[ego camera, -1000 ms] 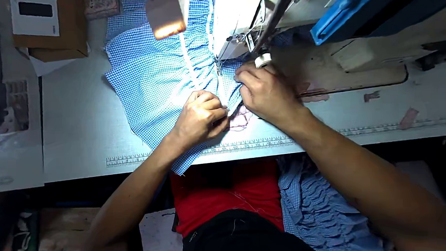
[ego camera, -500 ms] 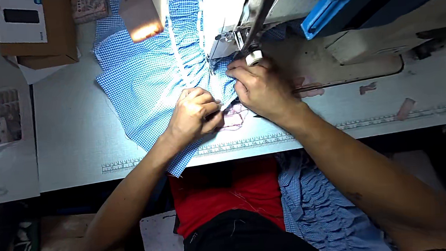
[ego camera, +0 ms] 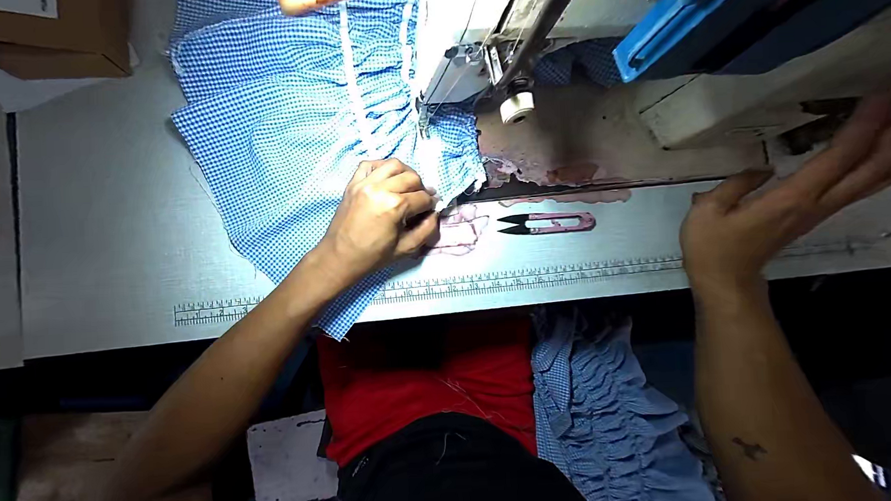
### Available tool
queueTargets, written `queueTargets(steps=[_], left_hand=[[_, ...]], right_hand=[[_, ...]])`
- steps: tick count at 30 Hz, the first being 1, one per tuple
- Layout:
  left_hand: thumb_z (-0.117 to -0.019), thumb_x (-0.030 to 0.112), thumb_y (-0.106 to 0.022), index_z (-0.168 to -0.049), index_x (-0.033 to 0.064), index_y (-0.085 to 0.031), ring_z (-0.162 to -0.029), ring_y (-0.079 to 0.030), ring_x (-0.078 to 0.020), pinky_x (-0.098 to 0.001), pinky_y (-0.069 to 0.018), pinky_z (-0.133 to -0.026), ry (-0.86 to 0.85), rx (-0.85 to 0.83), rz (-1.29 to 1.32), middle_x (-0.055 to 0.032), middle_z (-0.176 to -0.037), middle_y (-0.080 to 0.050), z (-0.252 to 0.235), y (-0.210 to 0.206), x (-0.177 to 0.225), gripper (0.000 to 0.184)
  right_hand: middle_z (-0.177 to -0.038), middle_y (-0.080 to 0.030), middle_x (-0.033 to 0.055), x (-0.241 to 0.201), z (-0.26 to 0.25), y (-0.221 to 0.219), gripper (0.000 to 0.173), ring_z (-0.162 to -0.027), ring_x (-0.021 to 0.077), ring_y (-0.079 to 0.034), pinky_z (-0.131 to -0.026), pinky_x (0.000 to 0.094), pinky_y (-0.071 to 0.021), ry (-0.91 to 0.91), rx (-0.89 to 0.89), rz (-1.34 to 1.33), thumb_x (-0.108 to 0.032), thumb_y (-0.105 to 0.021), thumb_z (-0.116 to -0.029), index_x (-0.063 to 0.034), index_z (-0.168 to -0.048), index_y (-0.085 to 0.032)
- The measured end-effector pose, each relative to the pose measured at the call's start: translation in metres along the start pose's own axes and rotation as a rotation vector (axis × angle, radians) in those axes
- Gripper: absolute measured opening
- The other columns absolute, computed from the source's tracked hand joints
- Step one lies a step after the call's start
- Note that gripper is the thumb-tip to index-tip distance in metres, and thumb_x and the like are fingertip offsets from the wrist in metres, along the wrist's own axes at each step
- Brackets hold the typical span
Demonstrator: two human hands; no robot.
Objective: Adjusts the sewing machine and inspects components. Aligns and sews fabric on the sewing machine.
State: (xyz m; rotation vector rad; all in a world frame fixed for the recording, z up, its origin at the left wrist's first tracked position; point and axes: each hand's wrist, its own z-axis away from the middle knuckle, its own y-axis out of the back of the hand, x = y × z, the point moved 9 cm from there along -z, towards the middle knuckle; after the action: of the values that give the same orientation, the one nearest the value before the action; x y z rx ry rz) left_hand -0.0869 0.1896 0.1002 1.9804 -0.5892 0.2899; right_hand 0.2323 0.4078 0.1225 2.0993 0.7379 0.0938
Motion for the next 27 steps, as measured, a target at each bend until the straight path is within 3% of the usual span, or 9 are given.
queueTargets(steps=[3, 6, 8, 10, 12, 14, 18, 22, 27], left_hand=[[-0.0961, 0.024, -0.063, -0.091, 0.0121, -0.080, -0.104, -0.067, -0.0229, -0.0427, -0.0473, -0.095, 0.014, -0.011, 0.004, -0.0049, -0.097, -0.076, -0.002, 0.000, -0.003, 0.021], [-0.0957, 0.023, -0.063, -0.090, 0.0120, -0.079, -0.103, -0.067, -0.0234, -0.0431, -0.0473, -0.095, 0.004, -0.012, 0.010, -0.0051, -0.096, -0.075, -0.001, 0.000, -0.001, 0.021], [-0.0953, 0.024, -0.063, -0.089, 0.0107, -0.079, -0.101, -0.067, -0.0252, -0.0449, -0.0473, -0.095, -0.017, -0.010, 0.011, -0.0063, -0.094, -0.074, -0.001, 0.000, 0.001, 0.022], [-0.0955, 0.024, -0.062, -0.089, 0.0105, -0.079, -0.101, -0.067, -0.0254, -0.0454, -0.0479, -0.095, -0.023, -0.011, 0.005, -0.0061, -0.093, -0.074, -0.001, 0.000, 0.002, 0.022], [-0.0958, 0.025, -0.063, -0.090, 0.0111, -0.079, -0.102, -0.067, -0.0247, -0.0451, -0.0482, -0.095, -0.014, 0.001, -0.007, -0.0057, -0.094, -0.074, -0.002, 0.000, -0.001, 0.022], [-0.0952, 0.025, -0.063, -0.090, 0.0109, -0.079, -0.101, -0.068, -0.0253, -0.0450, -0.0486, -0.093, -0.002, 0.004, -0.016, -0.0063, -0.094, -0.075, -0.002, -0.001, -0.003, 0.022], [-0.0923, 0.022, -0.067, -0.091, 0.0096, -0.077, -0.094, -0.067, -0.0261, -0.0443, -0.0496, -0.087, 0.025, 0.031, -0.072, -0.0076, -0.088, -0.072, -0.004, 0.000, 0.000, 0.017], [-0.0917, 0.019, -0.069, -0.091, 0.0093, -0.077, -0.091, -0.067, -0.0254, -0.0436, -0.0499, -0.091, 0.022, 0.060, -0.077, -0.0072, -0.085, -0.071, 0.002, 0.003, 0.009, 0.012], [-0.0946, 0.021, -0.068, -0.085, 0.0093, -0.077, -0.088, -0.066, -0.0246, -0.0450, -0.0470, -0.098, 0.018, 0.044, -0.047, -0.0061, -0.080, -0.069, 0.007, -0.001, 0.018, 0.017]], right_hand=[[-0.160, -0.031, 0.0338, 0.004, -0.001, -0.006, 0.055, -0.151, 0.0493, -0.027, -0.125, 0.0554, -0.0228, -0.055, -0.065, -0.026, -0.009, -0.042, -0.1009, 0.0086, -0.153, -0.036], [-0.140, -0.056, 0.0287, 0.001, 0.000, -0.011, 0.040, -0.134, 0.0462, -0.051, -0.112, 0.0577, -0.0382, -0.151, -0.196, -0.029, -0.007, -0.039, -0.1030, -0.0003, -0.136, -0.061], [-0.144, -0.054, 0.0266, -0.002, 0.000, -0.007, 0.041, -0.138, 0.0440, -0.048, -0.114, 0.0564, -0.0368, -0.174, -0.172, -0.014, -0.007, -0.039, -0.1025, -0.0013, -0.138, -0.059], [-0.157, -0.039, 0.0292, -0.019, 0.002, 0.004, 0.051, -0.150, 0.0447, -0.033, -0.123, 0.0546, -0.0274, -0.099, -0.047, -0.029, -0.007, -0.043, -0.1005, 0.0022, -0.150, -0.046], [-0.155, -0.041, 0.0320, -0.069, 0.012, 0.011, 0.052, -0.146, 0.0455, -0.038, -0.120, 0.0536, -0.0325, 0.063, -0.013, -0.119, -0.009, -0.048, -0.1017, 0.0073, -0.151, -0.042], [-0.136, -0.060, 0.0283, -0.146, 0.033, 0.003, 0.039, -0.130, 0.0384, -0.057, -0.109, 0.0475, -0.0476, 0.307, -0.125, -0.282, -0.007, -0.049, -0.1022, 0.0094, -0.137, -0.055], [-0.129, -0.070, 0.0139, -0.256, 0.045, -0.040, 0.029, -0.126, 0.0285, -0.062, -0.109, 0.0402, -0.0496, 0.604, -0.386, -0.572, -0.009, -0.054, -0.1019, -0.0056, -0.124, -0.073], [-0.119, -0.072, 0.0117, -0.256, 0.033, -0.065, 0.024, -0.117, 0.0263, -0.066, -0.100, 0.0374, -0.0531, 0.527, -0.449, -0.523, -0.017, -0.055, -0.1032, -0.0050, -0.110, -0.075], [-0.120, -0.072, 0.0110, -0.248, 0.035, -0.062, 0.022, -0.118, 0.0249, -0.066, -0.102, 0.0350, -0.0529, 0.501, -0.444, -0.550, -0.015, -0.059, -0.0988, -0.0048, -0.109, -0.076]])
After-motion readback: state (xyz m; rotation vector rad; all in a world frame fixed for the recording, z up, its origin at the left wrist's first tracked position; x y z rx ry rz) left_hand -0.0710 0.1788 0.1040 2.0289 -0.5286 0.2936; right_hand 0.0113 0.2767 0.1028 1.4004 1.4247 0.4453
